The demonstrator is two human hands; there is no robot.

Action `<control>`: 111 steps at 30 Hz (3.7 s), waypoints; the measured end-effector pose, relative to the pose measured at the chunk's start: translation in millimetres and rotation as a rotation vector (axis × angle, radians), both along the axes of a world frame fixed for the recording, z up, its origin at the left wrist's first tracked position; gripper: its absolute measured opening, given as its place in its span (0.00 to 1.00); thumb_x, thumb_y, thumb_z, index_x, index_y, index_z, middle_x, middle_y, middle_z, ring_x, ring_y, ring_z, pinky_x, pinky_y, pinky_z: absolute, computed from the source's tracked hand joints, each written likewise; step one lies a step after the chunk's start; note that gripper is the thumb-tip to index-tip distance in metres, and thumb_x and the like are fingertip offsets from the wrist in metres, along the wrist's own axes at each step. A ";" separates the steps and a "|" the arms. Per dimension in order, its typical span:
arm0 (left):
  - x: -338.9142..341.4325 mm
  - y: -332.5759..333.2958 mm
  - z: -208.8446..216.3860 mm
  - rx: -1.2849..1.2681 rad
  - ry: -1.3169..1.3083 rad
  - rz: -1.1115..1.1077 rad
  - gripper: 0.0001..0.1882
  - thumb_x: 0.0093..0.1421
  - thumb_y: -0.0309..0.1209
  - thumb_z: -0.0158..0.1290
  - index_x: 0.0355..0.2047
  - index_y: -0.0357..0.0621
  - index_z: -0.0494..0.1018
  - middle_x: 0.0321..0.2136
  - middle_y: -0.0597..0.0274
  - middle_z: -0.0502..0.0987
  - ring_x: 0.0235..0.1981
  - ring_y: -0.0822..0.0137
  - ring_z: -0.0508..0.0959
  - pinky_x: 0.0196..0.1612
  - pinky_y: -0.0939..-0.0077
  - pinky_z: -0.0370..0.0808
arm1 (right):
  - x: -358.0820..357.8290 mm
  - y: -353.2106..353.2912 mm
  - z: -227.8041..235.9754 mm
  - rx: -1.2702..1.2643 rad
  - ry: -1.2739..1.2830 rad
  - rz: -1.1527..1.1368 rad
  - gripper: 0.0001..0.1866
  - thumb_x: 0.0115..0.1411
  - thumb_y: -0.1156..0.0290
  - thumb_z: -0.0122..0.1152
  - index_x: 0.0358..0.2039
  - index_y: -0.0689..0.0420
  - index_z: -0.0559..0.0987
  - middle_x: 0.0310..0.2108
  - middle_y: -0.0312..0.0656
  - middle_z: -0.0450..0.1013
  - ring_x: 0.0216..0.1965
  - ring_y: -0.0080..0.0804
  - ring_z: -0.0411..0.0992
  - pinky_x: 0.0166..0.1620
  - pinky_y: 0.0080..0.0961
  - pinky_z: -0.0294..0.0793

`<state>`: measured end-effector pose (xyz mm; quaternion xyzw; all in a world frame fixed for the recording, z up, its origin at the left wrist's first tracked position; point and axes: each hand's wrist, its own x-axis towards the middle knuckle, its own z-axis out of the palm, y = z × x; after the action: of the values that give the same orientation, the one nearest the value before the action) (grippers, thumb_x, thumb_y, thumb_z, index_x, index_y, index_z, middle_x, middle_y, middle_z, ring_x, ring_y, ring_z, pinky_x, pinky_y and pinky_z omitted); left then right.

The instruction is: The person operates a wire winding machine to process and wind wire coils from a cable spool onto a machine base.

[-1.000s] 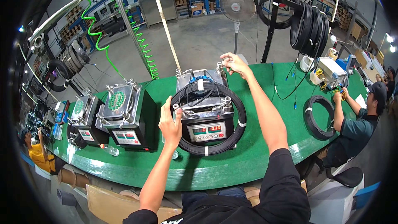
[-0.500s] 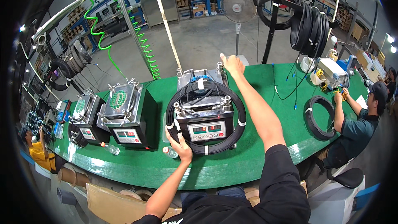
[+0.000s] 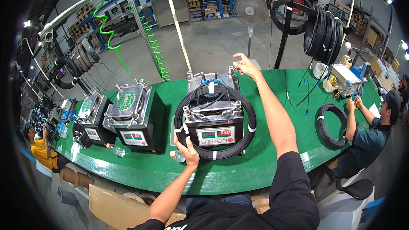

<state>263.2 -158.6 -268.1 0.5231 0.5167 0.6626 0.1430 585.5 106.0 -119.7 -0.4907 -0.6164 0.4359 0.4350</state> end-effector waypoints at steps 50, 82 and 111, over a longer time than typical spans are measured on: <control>-4.0 295.2 101.9 -0.496 -0.856 -0.325 0.12 0.64 0.43 0.62 0.37 0.49 0.81 0.26 0.74 0.79 0.30 0.74 0.76 0.34 0.71 0.69 | -130.1 -289.1 -136.9 0.336 0.248 -0.892 0.25 0.76 0.56 0.45 0.58 0.67 0.69 0.42 0.45 0.73 0.42 0.34 0.71 0.49 0.31 0.69; -22.6 268.5 117.3 -0.427 -0.731 -0.554 0.50 0.63 0.19 0.56 0.74 0.43 0.33 0.45 0.51 0.81 0.36 0.68 0.82 0.37 0.77 0.79 | -131.5 -286.7 -160.1 0.407 0.198 -0.915 0.27 0.74 0.59 0.44 0.60 0.72 0.66 0.50 0.58 0.73 0.50 0.50 0.71 0.57 0.39 0.65; -22.2 52.2 93.1 0.300 0.158 0.067 0.09 0.67 0.31 0.57 0.40 0.38 0.73 0.41 0.51 0.72 0.42 0.57 0.73 0.50 0.63 0.70 | -108.9 -282.3 -140.1 0.399 0.187 -0.820 0.24 0.73 0.57 0.47 0.58 0.66 0.69 0.35 0.41 0.71 0.34 0.27 0.69 0.40 0.28 0.70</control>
<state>241.1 -106.4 -174.9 0.5714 0.4389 0.6935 -0.0001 476.6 -176.3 -259.7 -0.5595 -0.4015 0.1432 0.7109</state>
